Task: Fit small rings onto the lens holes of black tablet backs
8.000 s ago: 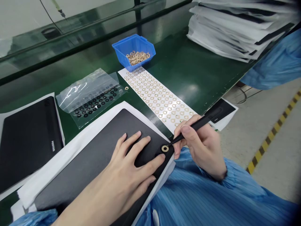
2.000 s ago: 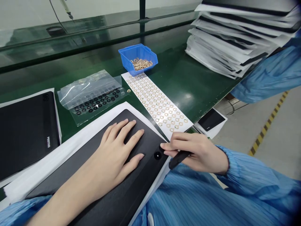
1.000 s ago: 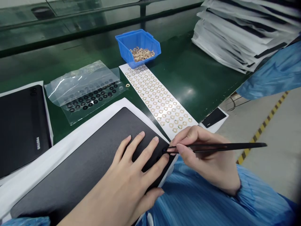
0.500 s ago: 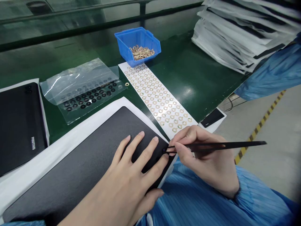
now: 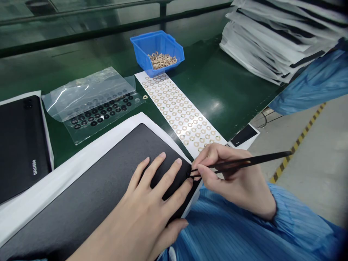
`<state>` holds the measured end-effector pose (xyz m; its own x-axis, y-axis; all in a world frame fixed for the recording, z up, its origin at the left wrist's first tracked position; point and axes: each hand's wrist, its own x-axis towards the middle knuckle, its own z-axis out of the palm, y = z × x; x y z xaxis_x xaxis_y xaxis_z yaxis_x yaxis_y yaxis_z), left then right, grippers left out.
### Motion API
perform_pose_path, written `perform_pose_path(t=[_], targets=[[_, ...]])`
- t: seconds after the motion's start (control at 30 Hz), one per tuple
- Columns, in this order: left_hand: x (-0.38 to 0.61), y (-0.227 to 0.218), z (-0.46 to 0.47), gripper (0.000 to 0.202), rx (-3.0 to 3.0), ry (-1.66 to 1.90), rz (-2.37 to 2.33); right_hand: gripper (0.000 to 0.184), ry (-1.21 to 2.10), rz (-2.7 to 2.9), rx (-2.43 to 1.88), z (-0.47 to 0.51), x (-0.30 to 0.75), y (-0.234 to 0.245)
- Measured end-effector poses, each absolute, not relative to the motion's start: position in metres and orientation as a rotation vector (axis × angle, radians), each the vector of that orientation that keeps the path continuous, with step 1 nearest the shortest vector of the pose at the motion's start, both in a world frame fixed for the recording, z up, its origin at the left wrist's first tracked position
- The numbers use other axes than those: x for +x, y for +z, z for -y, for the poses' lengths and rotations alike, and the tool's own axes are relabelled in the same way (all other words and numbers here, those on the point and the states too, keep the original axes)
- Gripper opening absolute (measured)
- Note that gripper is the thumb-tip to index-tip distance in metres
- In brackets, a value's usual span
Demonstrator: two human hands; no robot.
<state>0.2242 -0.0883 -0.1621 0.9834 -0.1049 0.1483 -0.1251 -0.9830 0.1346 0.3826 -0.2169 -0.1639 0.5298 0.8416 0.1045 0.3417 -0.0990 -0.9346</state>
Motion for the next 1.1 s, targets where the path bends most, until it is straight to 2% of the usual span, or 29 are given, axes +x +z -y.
perform_pose_path(t=[0.5, 1.1], targets=[[0.224, -0.161, 0.087, 0.041, 2.972, 0.179, 0.176, 0.014, 0.721, 1.089, -1.471, 0.217, 0.398, -0.169], [0.223, -0.16, 0.089, 0.04, 3.002, 0.165, 0.193, 0.013, 0.589, 1.187, -1.423, 0.22, 0.403, -0.173]])
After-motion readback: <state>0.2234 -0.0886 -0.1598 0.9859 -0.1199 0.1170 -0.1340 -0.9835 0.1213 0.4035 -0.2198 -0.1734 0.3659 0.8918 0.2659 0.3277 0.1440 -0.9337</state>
